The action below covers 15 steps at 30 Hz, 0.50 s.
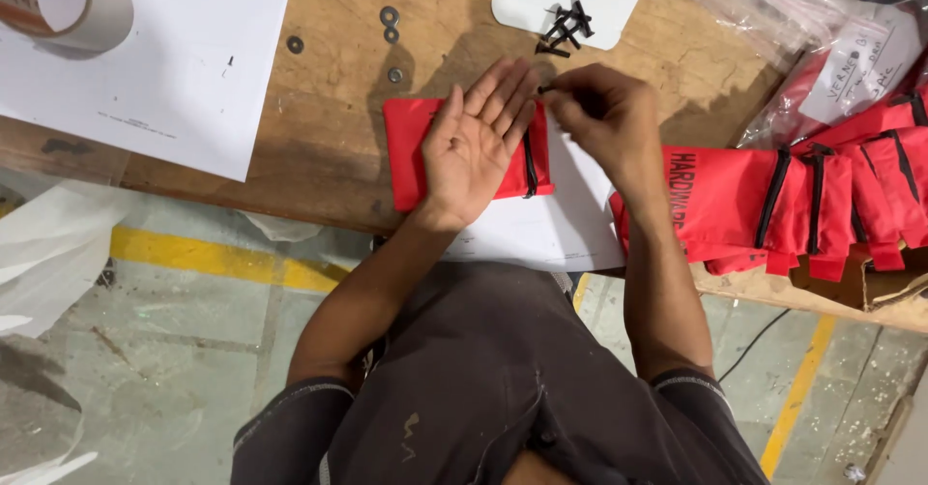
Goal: Sort metal washers and plastic fasteners into small red hardware bags and close the zippers.
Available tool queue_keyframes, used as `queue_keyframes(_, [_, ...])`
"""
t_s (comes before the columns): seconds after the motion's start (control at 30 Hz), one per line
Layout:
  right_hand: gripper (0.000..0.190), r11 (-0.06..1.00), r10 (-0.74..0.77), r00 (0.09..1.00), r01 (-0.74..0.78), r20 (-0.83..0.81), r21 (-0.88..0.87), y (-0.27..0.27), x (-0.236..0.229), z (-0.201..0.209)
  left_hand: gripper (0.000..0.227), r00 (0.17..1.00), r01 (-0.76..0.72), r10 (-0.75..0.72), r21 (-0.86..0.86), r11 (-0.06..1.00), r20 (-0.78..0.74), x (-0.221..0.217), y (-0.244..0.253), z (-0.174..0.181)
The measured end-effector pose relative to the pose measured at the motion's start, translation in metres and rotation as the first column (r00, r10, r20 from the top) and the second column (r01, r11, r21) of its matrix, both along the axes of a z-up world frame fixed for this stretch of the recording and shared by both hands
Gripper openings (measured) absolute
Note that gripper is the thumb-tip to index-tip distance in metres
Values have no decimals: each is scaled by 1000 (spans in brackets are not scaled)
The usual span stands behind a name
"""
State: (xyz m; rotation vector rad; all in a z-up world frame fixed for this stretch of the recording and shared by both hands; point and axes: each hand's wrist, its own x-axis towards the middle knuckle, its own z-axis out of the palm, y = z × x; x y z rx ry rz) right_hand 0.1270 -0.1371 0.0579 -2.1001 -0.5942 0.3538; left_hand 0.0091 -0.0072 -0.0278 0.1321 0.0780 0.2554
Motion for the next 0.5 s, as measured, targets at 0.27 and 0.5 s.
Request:
queue_keyframes(0.27, [18, 984, 180, 878, -151, 443, -99, -4, 5, -38, 68, 999, 49, -48, -13, 999, 21, -7, 8, -1])
queue_keyframes(0.5, [19, 990, 137, 942, -124, 305, -64, 7, -1, -4, 70, 999, 32, -32, -26, 999, -19, -5, 6, -4])
